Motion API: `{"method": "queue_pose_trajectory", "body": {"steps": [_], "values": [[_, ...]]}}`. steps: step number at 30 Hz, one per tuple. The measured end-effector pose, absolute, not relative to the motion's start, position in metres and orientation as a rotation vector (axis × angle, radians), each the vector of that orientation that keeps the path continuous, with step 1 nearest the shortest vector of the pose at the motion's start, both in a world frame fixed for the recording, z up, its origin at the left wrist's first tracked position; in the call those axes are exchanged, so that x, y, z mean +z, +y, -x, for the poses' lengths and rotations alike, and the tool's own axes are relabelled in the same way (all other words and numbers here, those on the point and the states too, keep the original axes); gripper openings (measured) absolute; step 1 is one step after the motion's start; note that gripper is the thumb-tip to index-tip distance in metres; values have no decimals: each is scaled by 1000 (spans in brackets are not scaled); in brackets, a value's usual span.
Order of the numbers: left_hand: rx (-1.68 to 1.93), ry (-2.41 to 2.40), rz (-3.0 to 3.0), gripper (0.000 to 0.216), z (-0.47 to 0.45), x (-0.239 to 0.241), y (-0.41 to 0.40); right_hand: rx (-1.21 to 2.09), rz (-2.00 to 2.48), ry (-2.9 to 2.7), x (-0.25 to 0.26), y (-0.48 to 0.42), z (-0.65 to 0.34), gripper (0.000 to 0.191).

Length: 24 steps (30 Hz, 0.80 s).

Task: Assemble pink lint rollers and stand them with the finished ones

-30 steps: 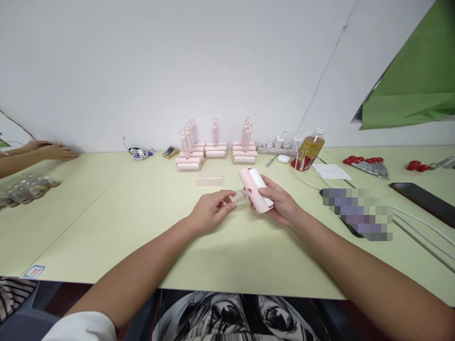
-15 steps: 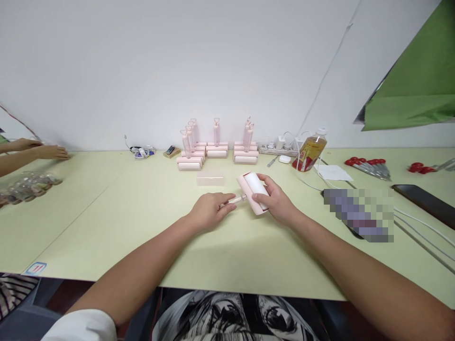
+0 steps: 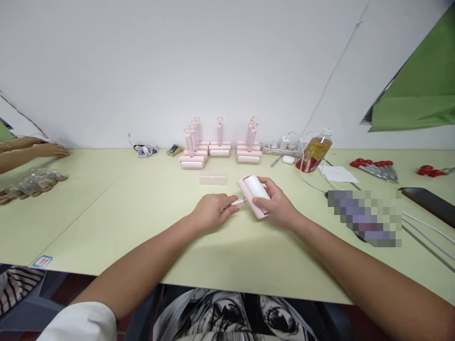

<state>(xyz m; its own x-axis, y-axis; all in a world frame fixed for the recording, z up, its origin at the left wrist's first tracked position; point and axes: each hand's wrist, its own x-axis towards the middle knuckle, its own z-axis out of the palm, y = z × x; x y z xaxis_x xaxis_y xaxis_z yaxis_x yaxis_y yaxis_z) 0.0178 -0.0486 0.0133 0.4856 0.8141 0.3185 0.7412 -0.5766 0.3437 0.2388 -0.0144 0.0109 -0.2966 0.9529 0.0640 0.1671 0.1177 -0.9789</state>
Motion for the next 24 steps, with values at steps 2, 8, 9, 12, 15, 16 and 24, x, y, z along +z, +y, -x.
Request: {"method": "queue_pose_trajectory", "body": {"steps": [2,8,9,12,15,16,24], "values": [[685,1347,-2573,38,-19,13,-49,1254,1129,-1608,10,-17,-237,60],[834,1329,-2351,34,-23,11,-48,1335,1075,-1422,15,-21,-232,60],[896,1315,-2259,33,-25,10,-48,1428,1004,-1341,18,-20,-232,56],[1122,1241,-1964,30,-33,6,-47,1691,764,-1097,26,-19,-232,54],[1285,1162,-1659,27,-40,0,-43,1782,629,-998,24,-19,-229,52],[1301,1146,-1575,28,-42,-2,-42,1791,603,-1012,21,-20,-227,48],[1021,1011,-1929,26,-51,-2,-48,1599,854,-1175,-6,-26,-205,33]]}}
